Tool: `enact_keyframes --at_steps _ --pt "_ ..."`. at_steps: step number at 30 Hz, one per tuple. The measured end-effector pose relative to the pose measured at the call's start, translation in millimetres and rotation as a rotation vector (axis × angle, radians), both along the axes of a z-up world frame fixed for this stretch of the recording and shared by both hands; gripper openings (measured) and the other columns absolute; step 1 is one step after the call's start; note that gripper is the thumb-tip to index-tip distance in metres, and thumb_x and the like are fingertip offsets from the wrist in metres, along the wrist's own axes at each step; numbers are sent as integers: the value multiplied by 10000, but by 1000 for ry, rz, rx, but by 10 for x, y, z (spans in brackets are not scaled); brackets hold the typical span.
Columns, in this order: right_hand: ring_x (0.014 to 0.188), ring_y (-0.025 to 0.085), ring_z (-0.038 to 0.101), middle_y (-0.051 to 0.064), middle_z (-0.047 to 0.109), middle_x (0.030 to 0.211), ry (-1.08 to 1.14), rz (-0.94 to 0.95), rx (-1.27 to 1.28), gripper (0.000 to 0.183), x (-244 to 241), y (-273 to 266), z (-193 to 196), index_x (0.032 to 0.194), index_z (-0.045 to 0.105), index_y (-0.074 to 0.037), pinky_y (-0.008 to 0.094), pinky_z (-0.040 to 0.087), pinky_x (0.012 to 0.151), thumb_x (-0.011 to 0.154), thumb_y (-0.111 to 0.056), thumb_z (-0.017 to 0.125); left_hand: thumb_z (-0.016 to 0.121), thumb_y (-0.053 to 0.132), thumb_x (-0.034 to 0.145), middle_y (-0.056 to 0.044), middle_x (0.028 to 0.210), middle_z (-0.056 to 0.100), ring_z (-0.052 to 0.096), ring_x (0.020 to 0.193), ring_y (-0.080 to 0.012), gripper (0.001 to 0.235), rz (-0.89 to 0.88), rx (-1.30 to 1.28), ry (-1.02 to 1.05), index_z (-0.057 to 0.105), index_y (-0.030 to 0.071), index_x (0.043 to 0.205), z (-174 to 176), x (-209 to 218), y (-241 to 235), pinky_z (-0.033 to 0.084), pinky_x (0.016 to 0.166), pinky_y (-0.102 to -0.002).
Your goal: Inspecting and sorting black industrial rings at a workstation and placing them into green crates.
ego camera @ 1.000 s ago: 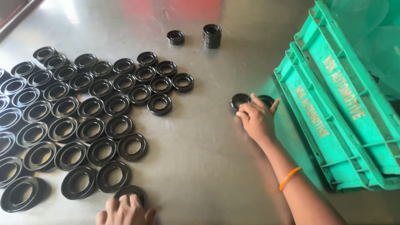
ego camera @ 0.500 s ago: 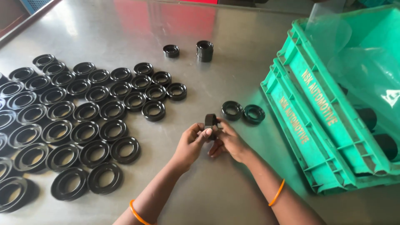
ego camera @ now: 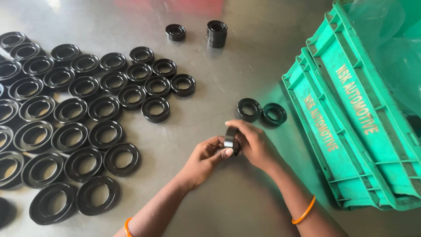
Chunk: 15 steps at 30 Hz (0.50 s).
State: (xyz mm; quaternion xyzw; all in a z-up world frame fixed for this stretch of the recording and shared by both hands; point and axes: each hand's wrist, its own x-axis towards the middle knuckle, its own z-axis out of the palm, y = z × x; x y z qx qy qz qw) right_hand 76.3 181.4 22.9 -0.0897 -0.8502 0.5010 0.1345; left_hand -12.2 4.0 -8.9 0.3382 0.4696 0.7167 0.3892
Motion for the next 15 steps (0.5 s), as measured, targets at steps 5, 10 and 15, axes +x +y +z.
enact_keyframes --at_steps 5,10,15 --pt "764 184 663 109 667 971 105 21 121 354 -18 4 -47 1265 611 -73 338 546 643 931 45 602 672 138 986 -19 1054 660 598 1049 -105 201 -46 2 -35 611 31 1146 65 27 -21 474 989 -290" --pt "722 137 642 69 646 884 16 16 69 390 24 -82 68 1296 605 -93 306 543 615 934 49 623 668 142 1000 -20 1039 650 583 1035 -100 183 -54 -45 -9 627 20 1129 125 45 -33 470 979 -297" --pt "782 100 635 52 630 967 129 77 90 511 -7 -102 18 1275 577 -86 301 561 628 814 120 653 660 155 1002 -22 1037 657 601 1024 -103 187 -38 -37 22 633 21 1130 172 38 -78 487 976 -311"
